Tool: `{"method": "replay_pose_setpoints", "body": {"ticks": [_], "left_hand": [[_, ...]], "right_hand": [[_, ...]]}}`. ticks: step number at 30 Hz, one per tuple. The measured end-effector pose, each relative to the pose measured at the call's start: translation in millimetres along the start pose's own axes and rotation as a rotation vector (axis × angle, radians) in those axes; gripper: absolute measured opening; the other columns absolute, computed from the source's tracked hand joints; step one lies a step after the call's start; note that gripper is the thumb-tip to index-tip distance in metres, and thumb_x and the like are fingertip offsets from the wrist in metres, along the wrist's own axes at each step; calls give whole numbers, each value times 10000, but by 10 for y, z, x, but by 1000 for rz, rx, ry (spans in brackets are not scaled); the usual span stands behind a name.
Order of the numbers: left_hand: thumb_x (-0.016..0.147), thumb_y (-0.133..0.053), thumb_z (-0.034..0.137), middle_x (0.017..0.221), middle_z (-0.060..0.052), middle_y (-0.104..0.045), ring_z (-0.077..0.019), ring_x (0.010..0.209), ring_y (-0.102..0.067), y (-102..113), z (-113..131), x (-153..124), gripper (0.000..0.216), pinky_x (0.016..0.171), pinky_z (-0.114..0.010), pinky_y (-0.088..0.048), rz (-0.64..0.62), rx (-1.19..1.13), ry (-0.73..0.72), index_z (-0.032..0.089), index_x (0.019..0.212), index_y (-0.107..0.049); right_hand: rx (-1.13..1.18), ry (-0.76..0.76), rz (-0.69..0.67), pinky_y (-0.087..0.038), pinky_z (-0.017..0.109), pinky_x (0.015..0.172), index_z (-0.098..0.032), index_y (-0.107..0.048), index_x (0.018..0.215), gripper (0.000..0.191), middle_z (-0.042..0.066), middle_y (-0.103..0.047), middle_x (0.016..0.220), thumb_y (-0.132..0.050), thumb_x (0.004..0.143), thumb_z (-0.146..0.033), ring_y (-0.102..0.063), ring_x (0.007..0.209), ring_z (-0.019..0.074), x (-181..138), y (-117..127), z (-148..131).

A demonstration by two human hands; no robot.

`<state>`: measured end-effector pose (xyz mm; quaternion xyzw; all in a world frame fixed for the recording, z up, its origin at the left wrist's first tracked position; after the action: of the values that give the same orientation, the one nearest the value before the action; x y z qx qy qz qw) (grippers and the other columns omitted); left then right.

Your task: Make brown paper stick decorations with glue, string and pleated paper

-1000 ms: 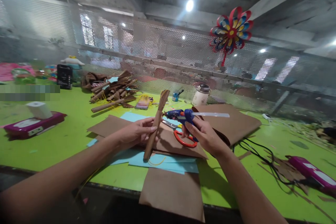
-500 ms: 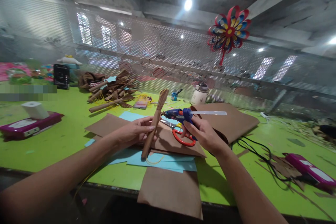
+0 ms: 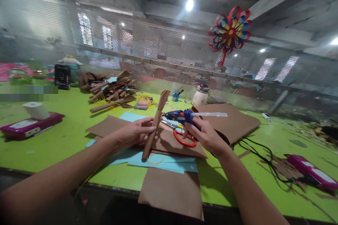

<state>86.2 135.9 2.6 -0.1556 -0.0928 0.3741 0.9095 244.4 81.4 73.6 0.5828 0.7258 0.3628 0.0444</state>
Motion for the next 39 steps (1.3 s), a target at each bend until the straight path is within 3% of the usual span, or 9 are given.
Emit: {"method": "replay_pose_setpoints", "body": {"ticks": [6, 15, 39], "left_hand": [[709, -655, 192, 835, -30, -552, -124, 712, -571, -2, 16, 0, 394, 741, -311, -456, -6, 18, -14, 192, 1078, -518], [696, -666, 197, 877, -66, -581, -147, 748, -578, 46, -14, 10, 382, 744, -309, -461, 29, 40, 5, 160, 1054, -539], [654, -695, 160, 1008, -101, -622, -181, 866, -591, 195, 11, 36, 432, 780, -314, -445, 112, 55, -37, 160, 1075, -598]], "right_hand": [[0, -16, -64, -362, 251, 534, -165, -541, 724, 312, 40, -576, 672, -421, 858, -419, -473, 581, 122, -14, -34, 18], [77, 0, 52, -368, 260, 585, -158, -562, 767, 333, 49, -573, 711, -414, 855, -444, -505, 639, 141, -4, 49, 43], [81, -2, -91, -359, 263, 581, -139, -570, 760, 331, 56, -567, 729, -403, 875, -400, -485, 634, 125, -22, -56, 51]]}}
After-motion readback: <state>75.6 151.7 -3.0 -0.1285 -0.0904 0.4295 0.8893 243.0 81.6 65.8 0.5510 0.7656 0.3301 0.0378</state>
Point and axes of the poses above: each hand's wrist, its own x-axis towards the middle knuckle, its own y-axis out of the back of the hand, z = x × y, the point moved 9 cm from there along x, towards the middle knuckle
